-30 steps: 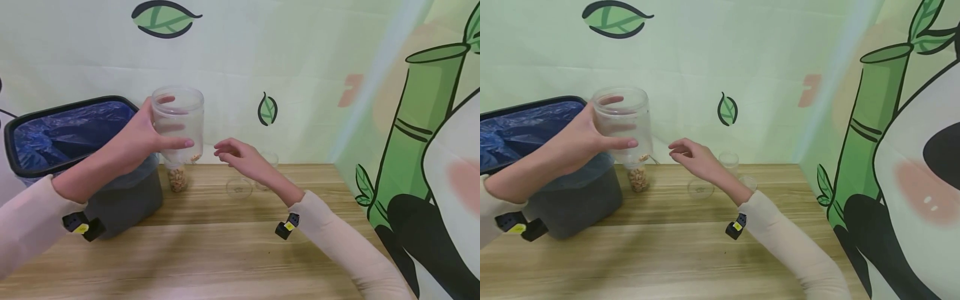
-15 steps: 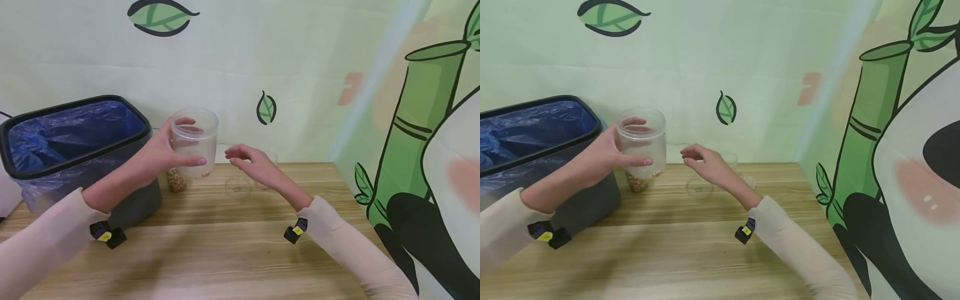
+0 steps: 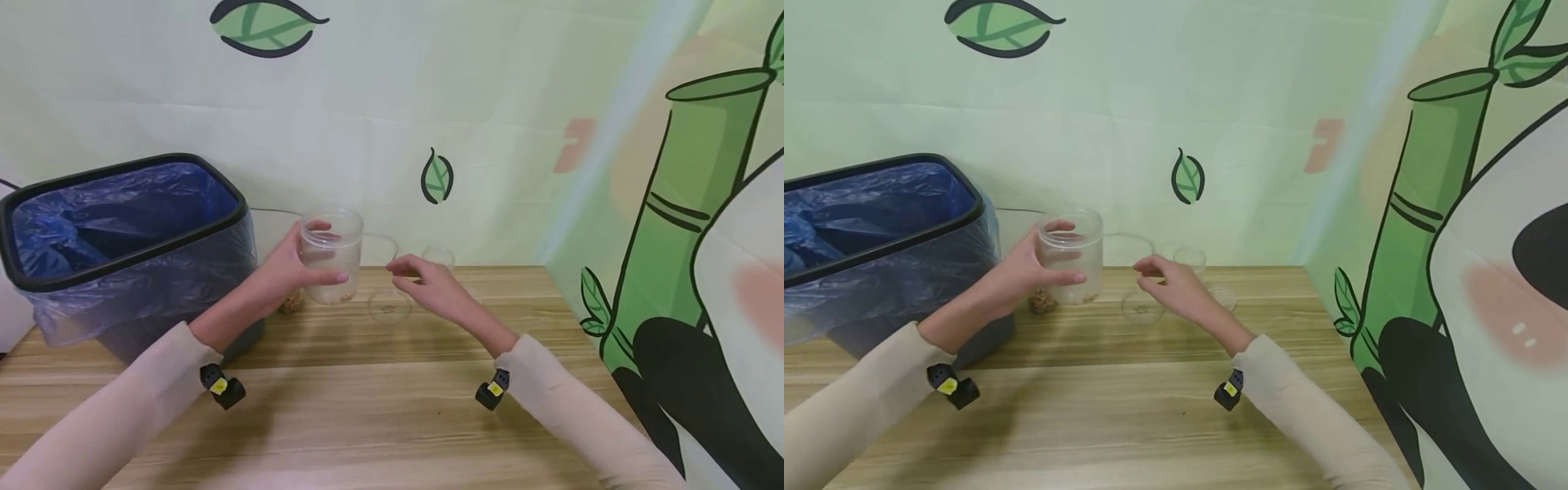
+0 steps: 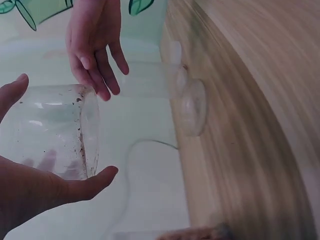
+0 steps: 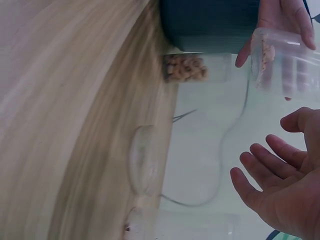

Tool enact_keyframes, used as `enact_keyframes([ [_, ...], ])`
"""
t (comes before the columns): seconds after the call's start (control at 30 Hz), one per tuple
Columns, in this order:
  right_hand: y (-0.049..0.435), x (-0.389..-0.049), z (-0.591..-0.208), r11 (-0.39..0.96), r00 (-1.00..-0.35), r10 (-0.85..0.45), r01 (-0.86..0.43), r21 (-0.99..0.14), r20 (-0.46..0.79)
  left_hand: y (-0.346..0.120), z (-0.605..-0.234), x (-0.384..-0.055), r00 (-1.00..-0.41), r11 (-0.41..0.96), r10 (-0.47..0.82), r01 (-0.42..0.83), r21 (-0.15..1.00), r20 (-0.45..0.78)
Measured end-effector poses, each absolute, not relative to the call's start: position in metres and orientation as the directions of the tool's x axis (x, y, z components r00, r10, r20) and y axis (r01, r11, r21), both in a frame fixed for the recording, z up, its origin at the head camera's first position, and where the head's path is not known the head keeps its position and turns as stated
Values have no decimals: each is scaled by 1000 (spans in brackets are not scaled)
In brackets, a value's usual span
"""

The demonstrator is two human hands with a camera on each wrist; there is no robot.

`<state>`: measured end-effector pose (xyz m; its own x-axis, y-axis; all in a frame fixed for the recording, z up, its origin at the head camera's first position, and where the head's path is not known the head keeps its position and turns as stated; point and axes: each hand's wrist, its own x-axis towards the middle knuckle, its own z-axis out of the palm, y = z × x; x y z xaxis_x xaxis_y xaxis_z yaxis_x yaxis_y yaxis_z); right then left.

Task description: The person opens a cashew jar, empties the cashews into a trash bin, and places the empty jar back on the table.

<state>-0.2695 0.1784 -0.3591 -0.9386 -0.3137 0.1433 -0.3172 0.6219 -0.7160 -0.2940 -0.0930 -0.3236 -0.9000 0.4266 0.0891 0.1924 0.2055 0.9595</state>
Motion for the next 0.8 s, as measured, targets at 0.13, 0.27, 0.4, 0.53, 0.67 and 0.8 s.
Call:
enact_keyframes([
  [0.13, 180, -270, -369, 628, -939, -314, -318, -710, 143, -88, -345, -303, -908, 190, 410, 181, 965, 89],
  [0.27, 182, -271, -378, 634, -941, -311, -310, -709, 134, -82, -364, -306, -919, 206, 388, 165, 965, 75],
  [0.4, 183, -272, -386, 638, -940, -311, -314, -703, 137, -78, -378, -306, -930, 249, 362, 155, 956, 56],
  [0.53, 184, -274, -392, 650, -940, -310, -317, -690, 140, -77, -388, -309, -939, 279, 339, 158, 947, 57],
  [0.67, 186, -274, -397, 669, -934, -331, -335, -664, 137, -75, -397, -313, -948, 292, 313, 161, 943, 65],
  [0.8, 188, -275, -402, 699, -926, -351, -356, -620, 137, -73, -405, -315, -957, 304, 288, 137, 943, 46],
])
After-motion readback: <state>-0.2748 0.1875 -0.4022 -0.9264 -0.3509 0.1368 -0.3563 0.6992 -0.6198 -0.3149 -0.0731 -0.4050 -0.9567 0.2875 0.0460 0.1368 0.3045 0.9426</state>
